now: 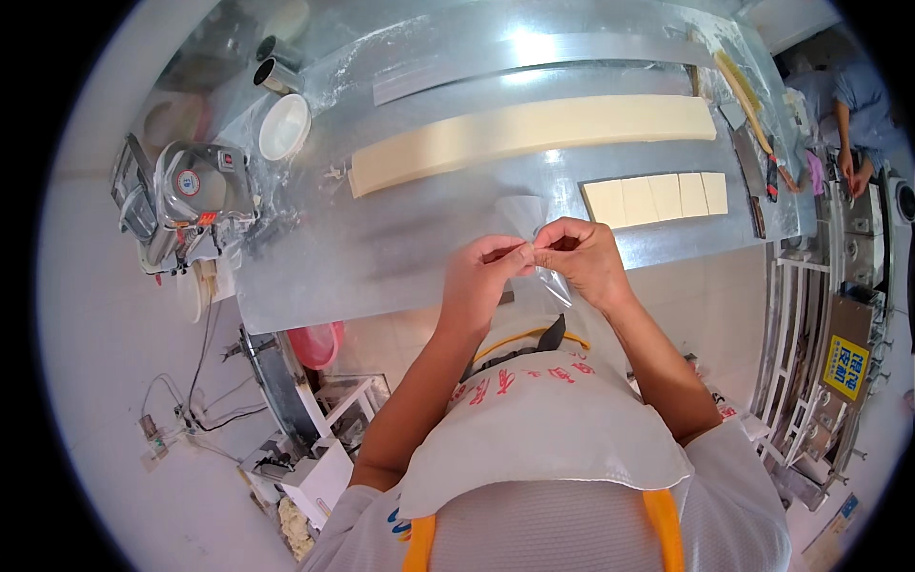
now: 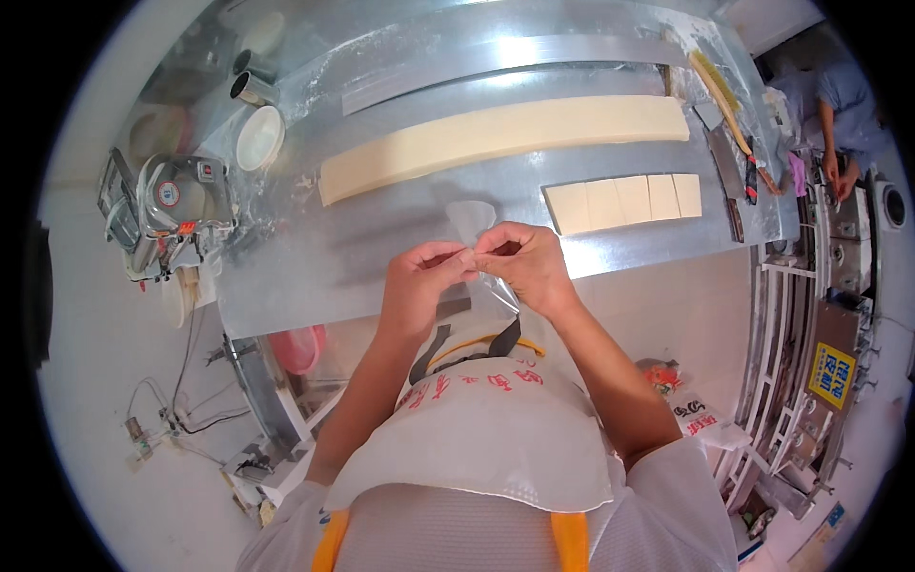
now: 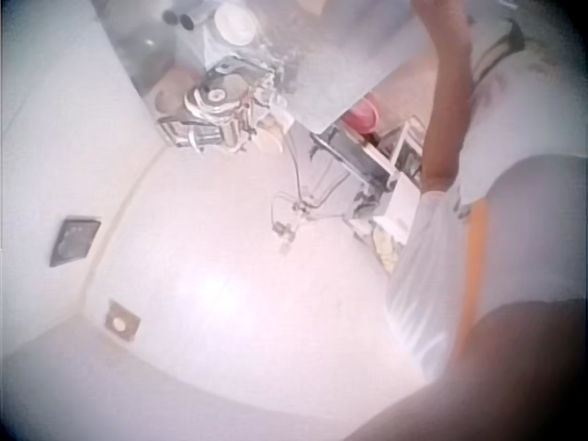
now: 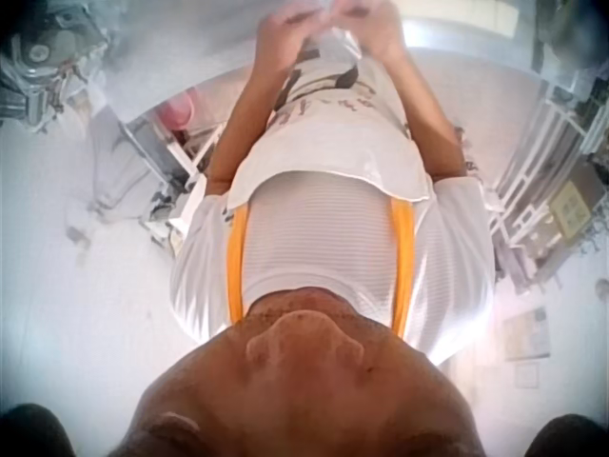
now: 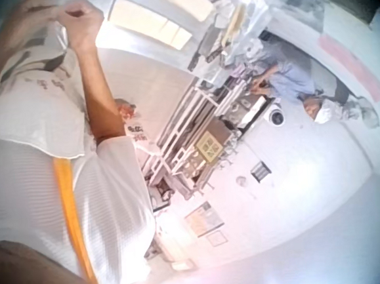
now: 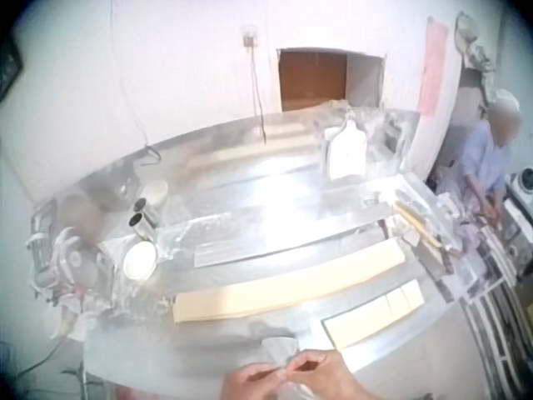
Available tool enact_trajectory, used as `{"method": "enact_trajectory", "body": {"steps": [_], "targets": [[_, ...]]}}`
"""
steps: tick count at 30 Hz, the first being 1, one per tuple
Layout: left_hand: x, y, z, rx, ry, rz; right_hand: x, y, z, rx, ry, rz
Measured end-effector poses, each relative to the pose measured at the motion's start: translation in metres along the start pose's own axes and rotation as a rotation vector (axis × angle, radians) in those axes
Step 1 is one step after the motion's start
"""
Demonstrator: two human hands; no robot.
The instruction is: The person places rectangular blocks of tofu into plastic bags on a stainless steel counter, then weighs the bags on a digital scale and hands them to customers. The person repeats this process multiple times throughout the clip.
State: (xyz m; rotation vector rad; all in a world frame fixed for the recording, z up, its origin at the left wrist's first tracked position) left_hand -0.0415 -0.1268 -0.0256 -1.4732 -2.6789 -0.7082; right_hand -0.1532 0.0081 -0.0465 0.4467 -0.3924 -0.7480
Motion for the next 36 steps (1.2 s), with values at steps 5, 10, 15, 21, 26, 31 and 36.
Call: {"method": "enact_trajectory", "body": {"steps": [5, 10, 15, 21, 26, 31, 36], "targets": [[-0.003, -0.005, 0.007, 0.014, -0.032, 0.068, -0.003, 0.003, 0.0, 0.055, 0.007, 0.029], [-0.011, -0.013, 0.021, -0.031, -0.006, 0.115, -0.011, 0.002, -0.014, 0.101, -0.106, 0.075], [-0.019, -0.025, 0.042, -0.214, 0.518, 0.022, -0.025, -0.002, -0.033, 0.019, -0.619, 0.148], [-0.114, -0.068, 0.143, 0.527, -0.541, -0.035, -0.053, 0.023, -0.074, -0.063, -1.146, 0.563], [-0.092, -0.077, 0.093, 0.39, -0.189, 0.078, -0.086, 0.028, -0.085, 0.3, -0.592, 0.347], [-0.028, -0.065, 0.035, 0.049, -0.039, 0.154, -0.018, -0.023, -0.01, 0.148, 0.564, 0.196], [-0.057, -0.058, 0.022, 0.462, -0.654, 0.176, -0.063, -0.053, -0.016, -0.174, 0.85, -0.45]]}}
Point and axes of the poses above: each hand's wrist, its own y-axis away from the middle knuckle, its own x-axis out of the palm, z = x × y, the point moved 5 cm from there along -y, towards the middle knuckle, and after that the axes turned 9 degrees about x, right-handed, at the moved point
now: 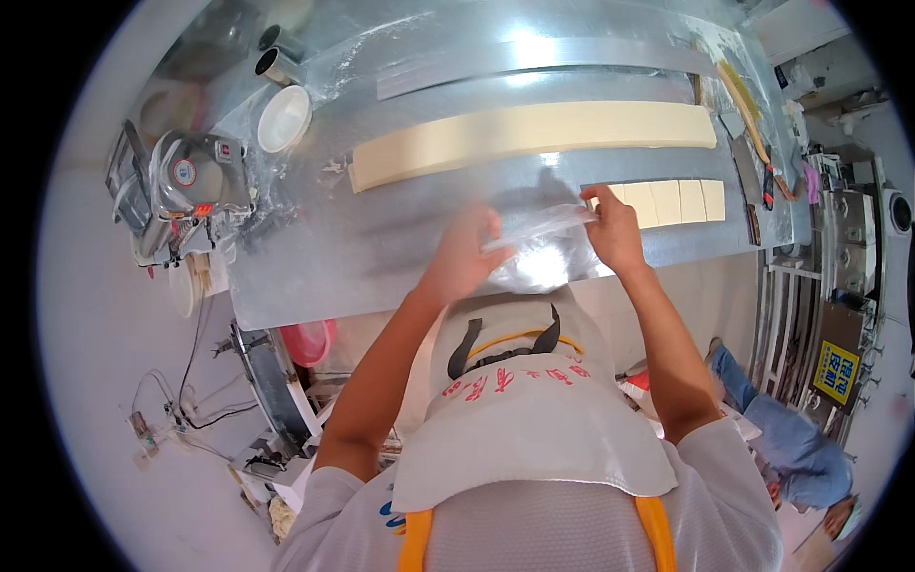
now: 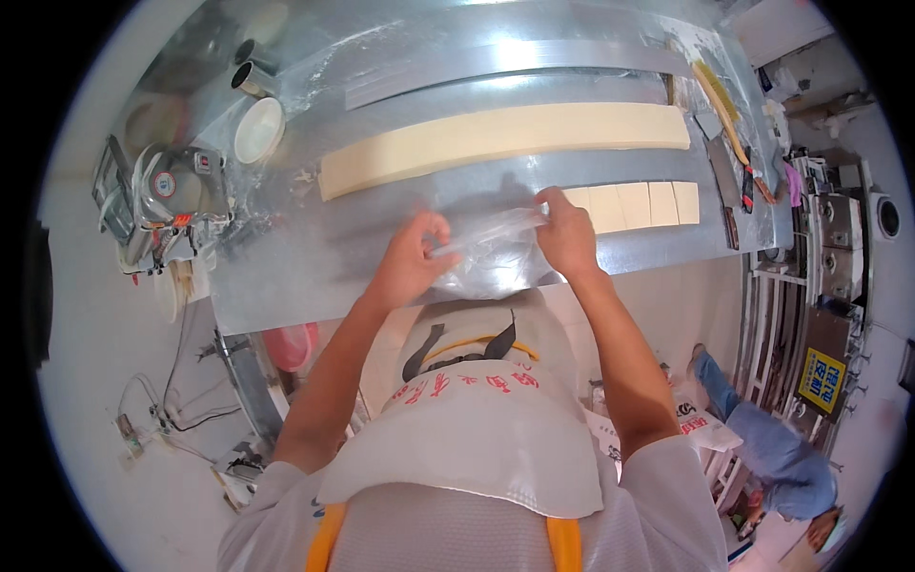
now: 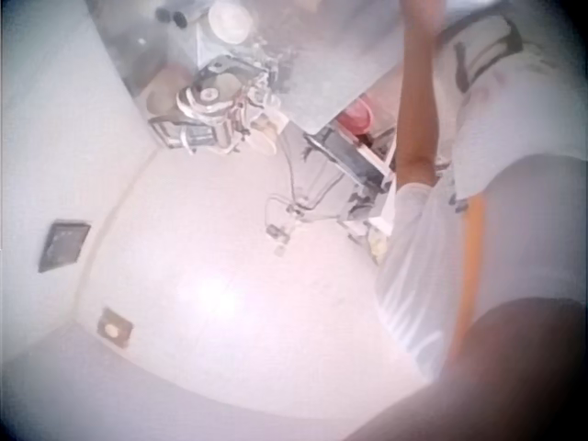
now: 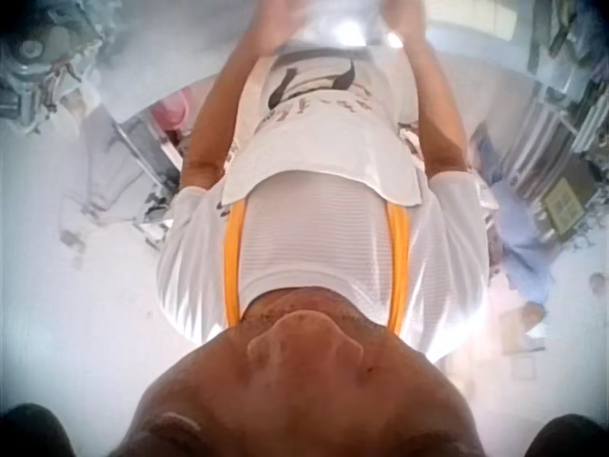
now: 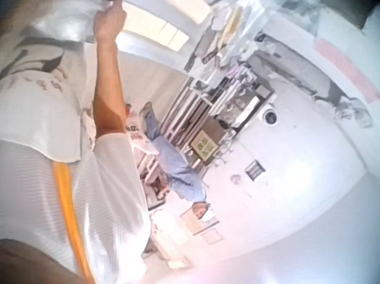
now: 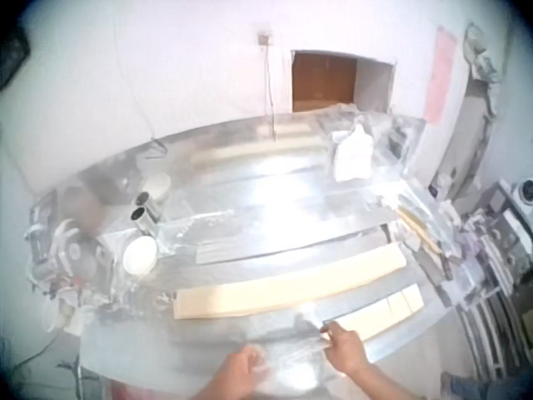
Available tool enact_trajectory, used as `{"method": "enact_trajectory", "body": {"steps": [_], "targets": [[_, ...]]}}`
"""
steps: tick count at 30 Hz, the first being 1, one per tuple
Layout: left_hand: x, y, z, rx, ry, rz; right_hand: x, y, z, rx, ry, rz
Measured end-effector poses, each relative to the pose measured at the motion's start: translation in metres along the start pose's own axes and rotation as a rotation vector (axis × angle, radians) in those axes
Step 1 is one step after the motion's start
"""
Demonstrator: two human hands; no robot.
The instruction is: The person places rectangular blocks of tofu into plastic bags on a stainless steel counter, then weighs the bags on a digital scale and hands them to customers. The person repeats this process multiple times throughout the clip.
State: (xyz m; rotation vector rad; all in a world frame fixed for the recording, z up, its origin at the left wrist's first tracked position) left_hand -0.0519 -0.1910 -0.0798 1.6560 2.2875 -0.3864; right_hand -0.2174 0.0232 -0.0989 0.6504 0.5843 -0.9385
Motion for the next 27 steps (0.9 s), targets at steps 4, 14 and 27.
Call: {"method": "enact_trajectory", "body": {"steps": [4, 14, 27], "targets": [[-0.015, 0.03, 0.085, 0.106, -0.604, -0.338, 0.009, 0.014, 0.005, 0.003, 0.115, -0.124], [-0.027, 0.014, 0.156, -0.177, 0.467, -0.213, 0.043, -0.006, -0.044, 0.543, -0.877, 0.248], [0.001, 0.054, 0.186, -0.267, -0.417, -0.692, 0.091, -0.014, 0.0, 0.073, 0.037, 0.078]]}}
Point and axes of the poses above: each hand's wrist, its own y-axis away from the middle knuckle, its own x-axis out of the palm, z = x × y, the point moved 5 cm from there along -y, towards the middle knuckle, and after that the axes turned 9 degrees about x, right-handed, at the moved point
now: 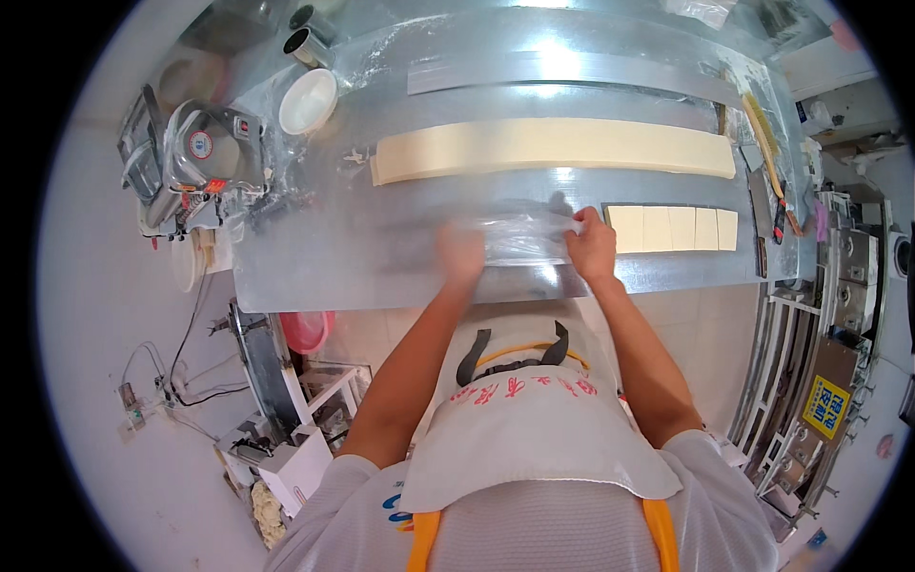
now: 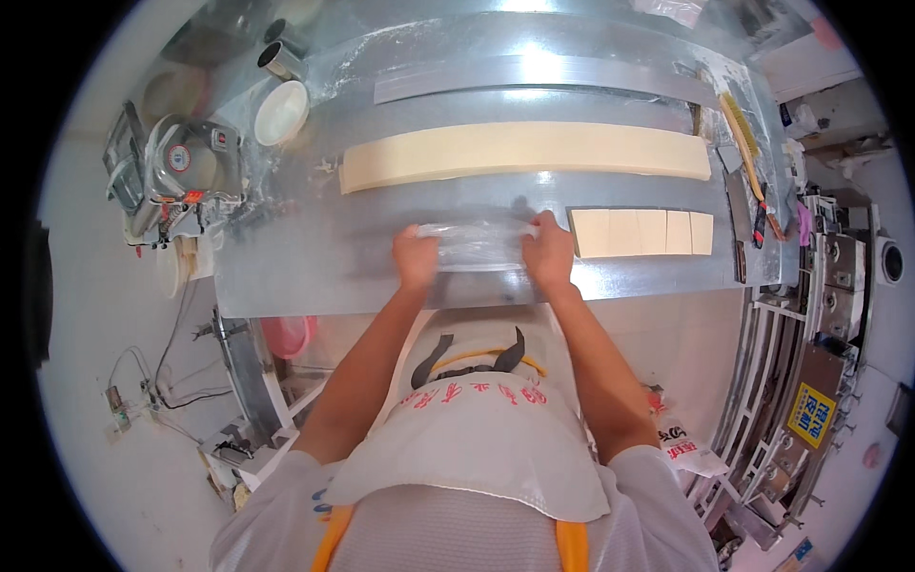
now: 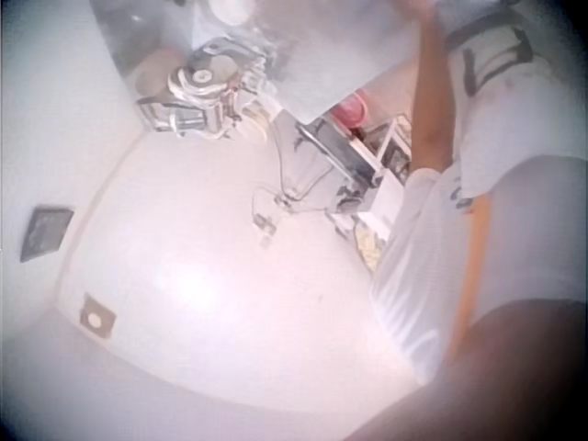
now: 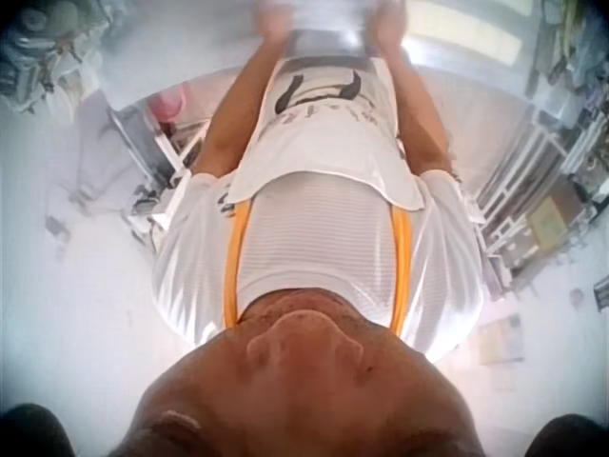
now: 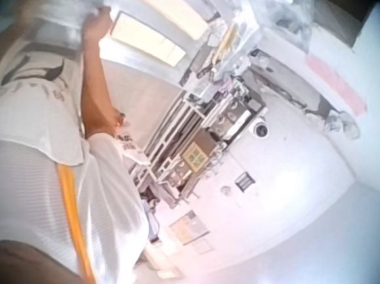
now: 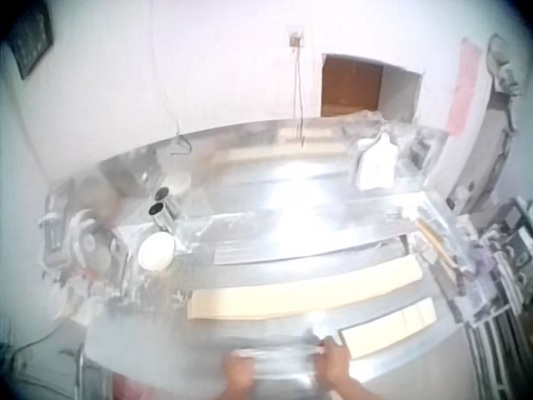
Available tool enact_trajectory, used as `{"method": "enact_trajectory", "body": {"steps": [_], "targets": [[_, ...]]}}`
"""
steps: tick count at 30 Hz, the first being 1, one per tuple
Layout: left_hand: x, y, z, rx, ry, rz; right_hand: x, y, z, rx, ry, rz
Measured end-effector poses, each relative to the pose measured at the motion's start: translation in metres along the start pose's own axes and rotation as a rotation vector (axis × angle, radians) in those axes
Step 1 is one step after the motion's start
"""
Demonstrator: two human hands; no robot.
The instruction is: The person places rectangular blocks of tofu into plastic bags on a stainless steel counter, then weighs the bags on a digital scale and hands them to customers. The person repeats this process multiple times throughout the clip.
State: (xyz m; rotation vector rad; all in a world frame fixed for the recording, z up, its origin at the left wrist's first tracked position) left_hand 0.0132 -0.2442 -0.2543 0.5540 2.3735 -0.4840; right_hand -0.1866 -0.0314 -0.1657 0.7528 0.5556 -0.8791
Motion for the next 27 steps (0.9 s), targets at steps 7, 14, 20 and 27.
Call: {"method": "enact_trajectory", "body": {"steps": [7, 14, 20, 27], "targets": [[0.014, -0.008, -0.041, -0.171, -0.08, 0.314, -0.004, 0.042, 0.056, -0.584, 0.141, -0.413], [-0.004, -0.019, -0.046, -0.182, -0.149, 0.437, 0.106, 0.011, 0.033, -0.512, 0.3, 0.124], [-0.034, -0.023, -0.008, -0.417, -0.067, 0.297, 0.092, 0.008, 0.044, -0.332, 0.558, 0.14], [-0.034, 0.012, -0.073, 0.639, -0.254, 0.567, 0.106, 0.018, 0.056, -0.353, 0.573, 0.142]]}}
Point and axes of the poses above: each hand's wrist, its own y-axis away from the middle knuckle, its own x-axis out of the palm, z = x × y, the point moved 5 cm from there along -y, towards the middle knuckle, and after that the axes turned 9 degrees about x, right-handed, at the moved point
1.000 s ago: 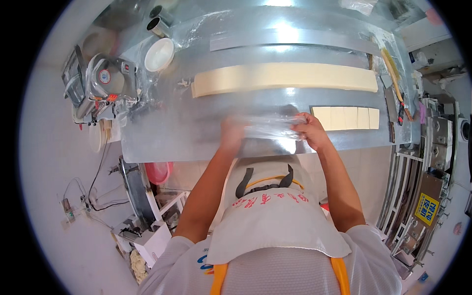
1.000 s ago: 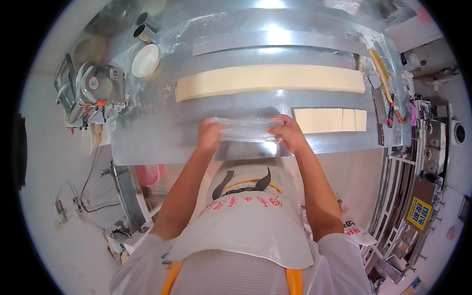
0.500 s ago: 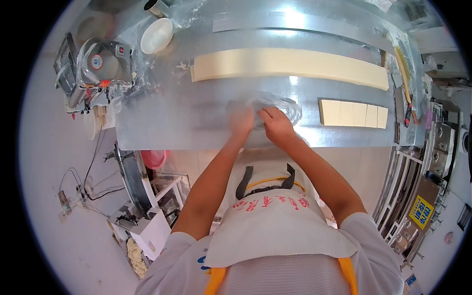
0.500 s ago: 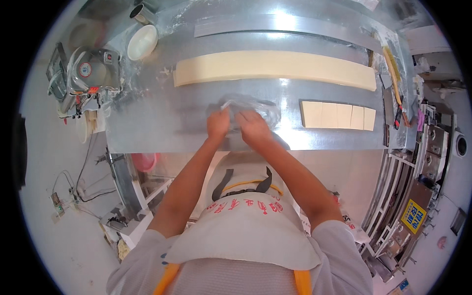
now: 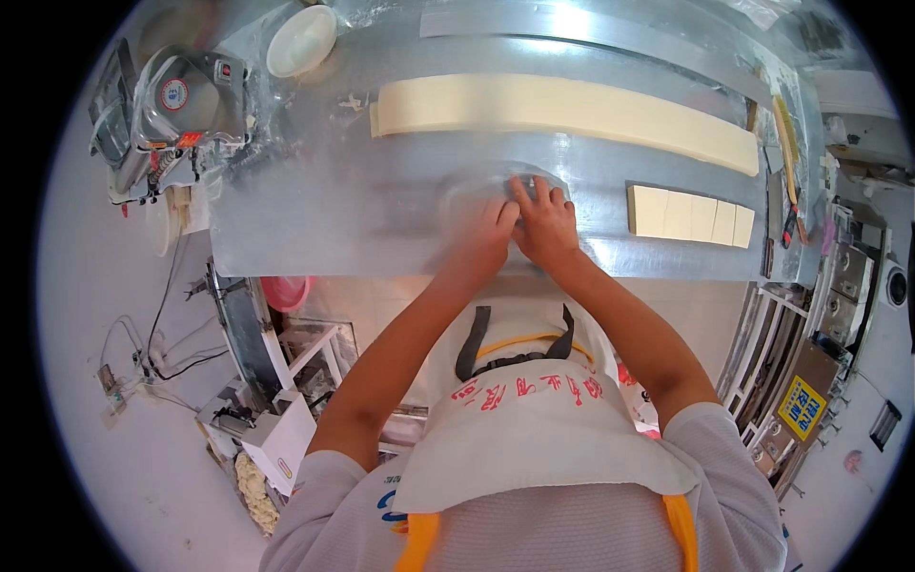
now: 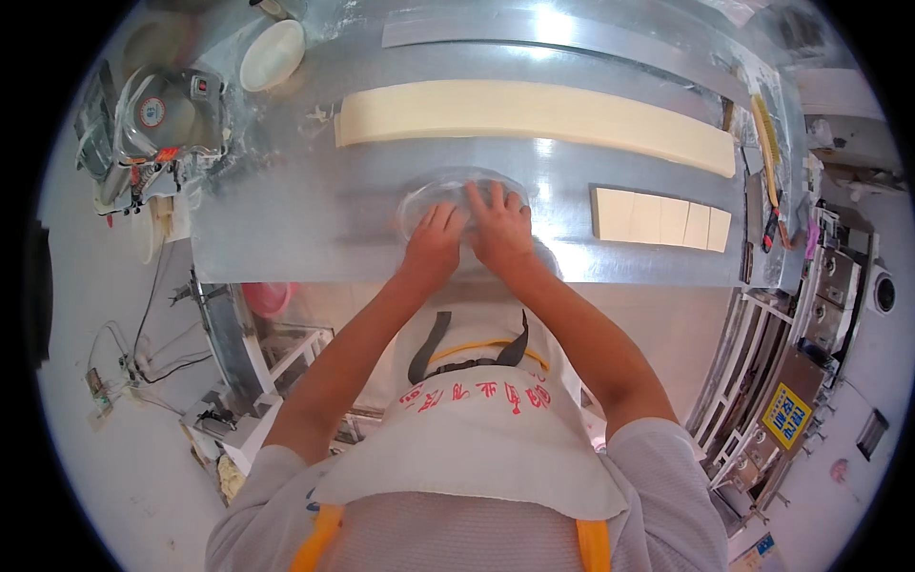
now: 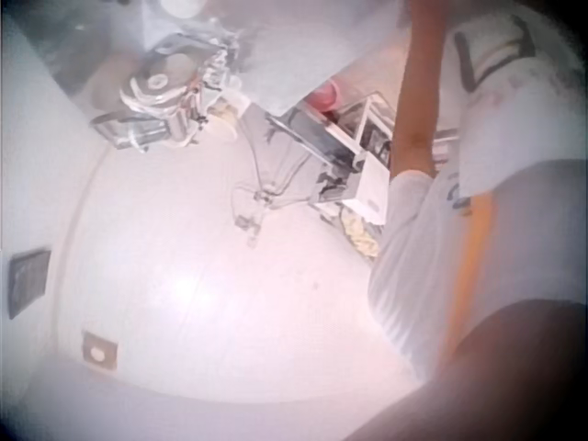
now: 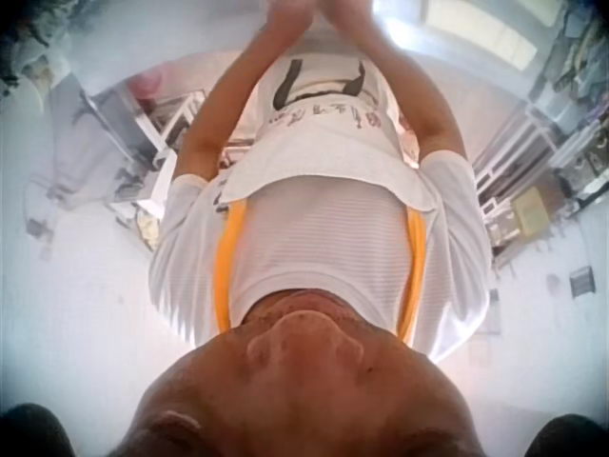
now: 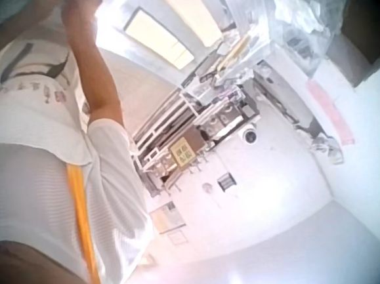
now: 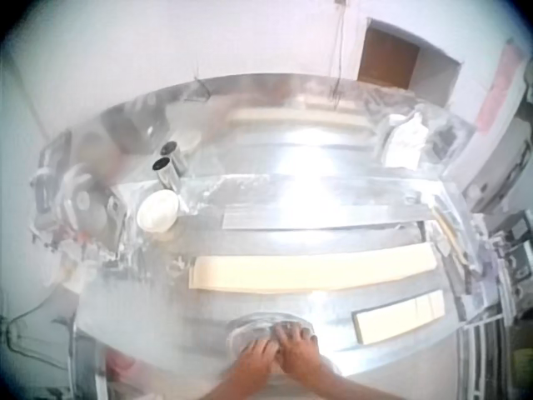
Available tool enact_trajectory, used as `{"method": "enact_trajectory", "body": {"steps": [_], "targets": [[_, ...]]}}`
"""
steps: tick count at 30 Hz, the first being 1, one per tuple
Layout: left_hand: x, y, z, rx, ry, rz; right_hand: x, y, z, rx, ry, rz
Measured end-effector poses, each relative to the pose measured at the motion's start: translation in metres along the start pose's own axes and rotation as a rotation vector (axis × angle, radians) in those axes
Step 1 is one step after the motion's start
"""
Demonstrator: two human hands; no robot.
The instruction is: The person places rectangular blocks of tofu into plastic bags on a stainless steel counter, then weighs the bags on a digital scale and hands them to customers. The person repeats this process multiple times throughout the clip.
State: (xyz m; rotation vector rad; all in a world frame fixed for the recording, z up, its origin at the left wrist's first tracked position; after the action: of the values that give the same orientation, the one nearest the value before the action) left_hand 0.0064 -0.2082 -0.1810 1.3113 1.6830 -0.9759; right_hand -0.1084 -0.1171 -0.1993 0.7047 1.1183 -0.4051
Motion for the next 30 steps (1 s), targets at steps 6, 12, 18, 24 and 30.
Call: {"method": "enact_trajectory", "body": {"steps": [6, 12, 18, 24, 30], "targets": [[0.013, -0.019, 0.011, -0.151, -0.072, 0.249, 0.0, 0.003, -0.023, 0.042, 0.007, 0.007], [0.025, -0.022, 0.022, -0.246, -0.06, 0.152, -0.074, 0.012, -0.133, -0.11, -0.27, -0.343], [0.049, 0.025, -0.071, -0.588, 0.517, -0.019, -0.083, -0.013, -0.242, -0.231, -0.249, -0.128], [0.182, 0.047, -0.204, -1.112, 1.682, -0.015, -0.056, -0.013, -0.239, -0.281, -0.213, 0.02], [0.24, 0.0, -0.256, -1.059, 2.118, -0.626, -0.024, 0.037, -0.227, -0.225, -0.253, 0.01]]}}
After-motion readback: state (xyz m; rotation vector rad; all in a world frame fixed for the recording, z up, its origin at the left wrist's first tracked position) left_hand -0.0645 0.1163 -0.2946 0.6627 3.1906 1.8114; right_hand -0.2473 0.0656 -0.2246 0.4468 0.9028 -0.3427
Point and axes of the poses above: each hand's wrist, its own y-axis away from the middle knuckle, its own x-axis out of the palm, z = x × y, the point moved 5 cm from there along -y, towards the middle knuckle, and after that the axes turned 9 degrees about x, right-handed, at the moved point
